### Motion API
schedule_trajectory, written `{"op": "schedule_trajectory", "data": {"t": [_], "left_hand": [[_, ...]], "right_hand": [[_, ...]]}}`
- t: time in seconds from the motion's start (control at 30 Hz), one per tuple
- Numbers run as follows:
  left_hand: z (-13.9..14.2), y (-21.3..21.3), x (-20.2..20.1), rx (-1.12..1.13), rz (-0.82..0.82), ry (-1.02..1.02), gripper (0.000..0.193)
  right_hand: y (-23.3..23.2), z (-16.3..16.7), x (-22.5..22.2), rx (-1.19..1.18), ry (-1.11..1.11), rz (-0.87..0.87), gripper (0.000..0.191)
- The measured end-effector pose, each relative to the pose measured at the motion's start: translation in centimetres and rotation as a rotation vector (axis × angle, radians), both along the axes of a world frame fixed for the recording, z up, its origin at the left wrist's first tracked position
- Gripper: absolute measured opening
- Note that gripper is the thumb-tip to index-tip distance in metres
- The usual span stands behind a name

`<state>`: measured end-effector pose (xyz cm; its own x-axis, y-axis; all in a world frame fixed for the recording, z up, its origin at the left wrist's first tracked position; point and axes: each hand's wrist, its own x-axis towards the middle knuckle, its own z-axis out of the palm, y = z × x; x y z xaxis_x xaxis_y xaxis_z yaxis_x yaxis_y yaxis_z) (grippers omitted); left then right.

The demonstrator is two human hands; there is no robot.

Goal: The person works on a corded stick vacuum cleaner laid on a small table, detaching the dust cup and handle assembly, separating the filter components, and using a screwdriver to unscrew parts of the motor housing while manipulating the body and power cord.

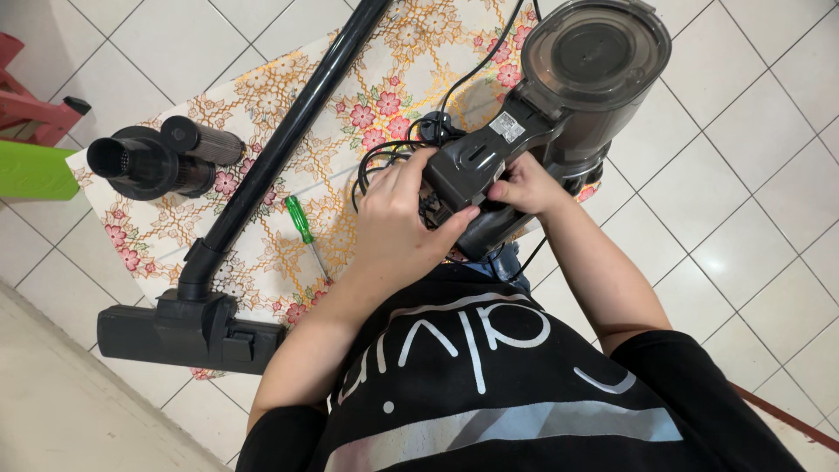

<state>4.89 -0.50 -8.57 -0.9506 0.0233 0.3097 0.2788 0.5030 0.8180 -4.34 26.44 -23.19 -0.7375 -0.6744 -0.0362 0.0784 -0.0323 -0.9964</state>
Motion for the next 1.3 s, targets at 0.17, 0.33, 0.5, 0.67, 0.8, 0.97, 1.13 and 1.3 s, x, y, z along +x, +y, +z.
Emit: {"op": "schedule_trajectory", "data": {"t": [0.17, 0.33, 0.5, 0.67, 0.8, 0.97, 1.13, 1.3], "left_hand": [[-0.1, -0.2, 0.0, -0.021, -0.021, 0.051, 0.069], [0.0, 0.2, 0.3, -0.049, -0.044, -0.004, 0.07], [0.1, 0.5, 0.4, -0.062, -0.024, 0.005, 0.074], [-0.4, 0.5, 0.1, -0.087, -0.061, 0.06, 0.077], [0.5, 0.5, -0.2, -0.131, -0.07, -0.065, 0.073], [2.5, 0.1, -3.0, -0.225, -0.109, -0.046, 0.078], [2.3, 0.0, -6.4, -0.322, -0.229, -0.51, 0.065], [1.9, -0.2, -6.1, -0.24, -0.198, -0.355, 0.062]], "right_hand": [[-1.4, 3.1, -0.1, 0.039, 0.025, 0.016, 0.084], [-2.7, 8.8, 0.3, -0.349, -0.337, 0.014, 0.088], [-2.1, 11.2, 2.4, -0.2, -0.31, -0.155, 0.074], [-3.1, 9.5, 4.0, -0.286, -0.281, -0.321, 0.072], [-3.3, 7.3, 4.4, -0.321, -0.315, -0.448, 0.056], [-3.3, 3.5, 3.2, -0.27, -0.325, -0.621, 0.036], [-4.1, 3.0, 1.4, -0.157, -0.322, -0.595, 0.036], [-3.3, 5.8, 3.0, 0.022, -0.093, -0.523, 0.026]]}}
